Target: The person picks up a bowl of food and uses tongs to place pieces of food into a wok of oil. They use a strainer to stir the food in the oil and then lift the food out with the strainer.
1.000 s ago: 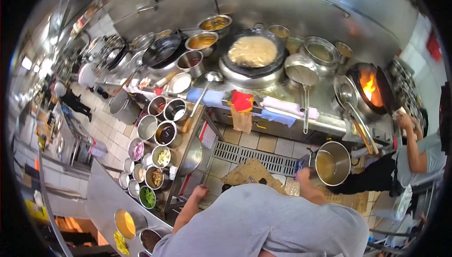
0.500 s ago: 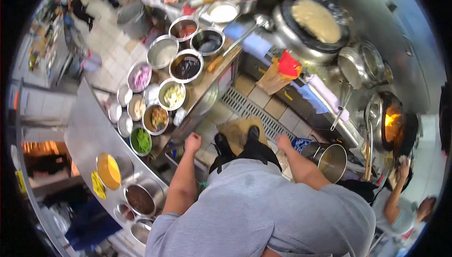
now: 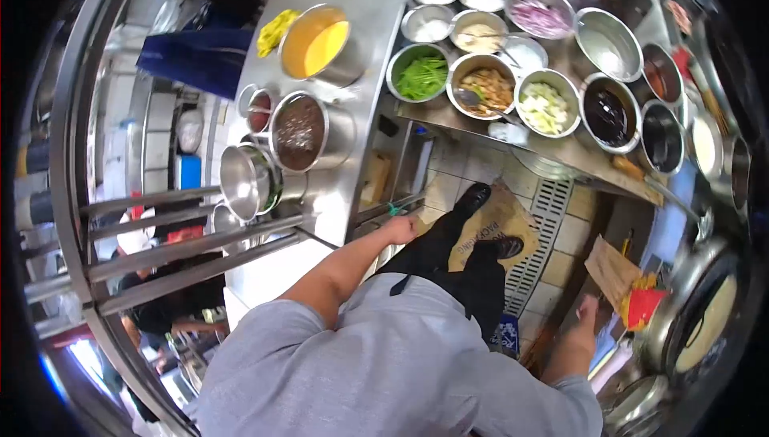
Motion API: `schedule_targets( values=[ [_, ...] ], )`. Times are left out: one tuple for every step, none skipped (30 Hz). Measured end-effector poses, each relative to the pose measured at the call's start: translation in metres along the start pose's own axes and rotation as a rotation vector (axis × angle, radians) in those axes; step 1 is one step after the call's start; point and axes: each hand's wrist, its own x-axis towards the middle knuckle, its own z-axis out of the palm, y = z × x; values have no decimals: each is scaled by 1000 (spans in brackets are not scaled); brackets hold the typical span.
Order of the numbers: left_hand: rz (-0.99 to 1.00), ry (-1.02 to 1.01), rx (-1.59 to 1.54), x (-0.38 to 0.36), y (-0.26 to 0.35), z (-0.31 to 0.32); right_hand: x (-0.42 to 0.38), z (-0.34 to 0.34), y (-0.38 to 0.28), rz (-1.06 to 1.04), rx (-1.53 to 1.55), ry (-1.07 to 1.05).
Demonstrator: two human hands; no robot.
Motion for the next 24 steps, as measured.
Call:
schedule_targets(
  values=[
    [20,15,-7,-2,2,2,-8,-1,0,-102,140,37],
    [43,33,-14,-1,4,3,-6,-6,-16,126,364,116],
    [73,36,-28,5,5,7,-22,-32,-74,343,660,269],
    [110,45,-40,16,8,9,-56,-76,-167,511,923,478],
    [166,51,-117,21,27,-2,-37,-90,-203,488,920,477],
    [238,51,-199,23,46,-18,-32,-109,-236,391,1304,610],
    [255,46,-203,30,58,-22,-37,-119,-256,287,1693,741],
    [262,26,-271,37,71,-27,-45,-120,-281,-14,1871,470],
    [277,1,-335,43,81,-33,-53,-126,-329,258,1695,557],
    [318,-12,-325,48,87,-37,-49,-119,-339,327,1684,470],
    [386,34,-323,58,91,-36,-59,-114,-363,334,1804,512],
    [470,66,-314,67,104,-38,-93,-121,-400,315,1885,625],
    [469,-58,-355,69,114,-47,-107,-113,-384,314,1909,592],
    [515,-68,-332,77,118,-48,-125,-105,-352,188,1839,344],
    [555,-68,-334,72,127,-57,-158,-114,-377,400,1805,527],
    [654,-77,-304,87,125,-51,-188,-122,-378,467,1549,558],
    [669,-127,-283,92,124,-51,-212,-131,-376,414,1471,523],
    [759,-211,-131,106,125,-57,-223,-129,-362,333,1399,583],
    [714,-141,16,98,126,-63,-244,-132,-376,444,1325,666],
    [776,-52,170,127,107,-50,-250,-125,-361,407,1236,551],
    [804,-24,335,162,87,-38,-256,-111,-353,395,1228,556],
    [560,-223,290,172,82,-40,-266,-99,-357,397,1222,579],
    [571,-288,475,155,96,-58,-273,-82,-361,365,1159,616],
    [579,-338,657,125,119,-82,-279,-63,-366,404,1095,589]
  ],
)
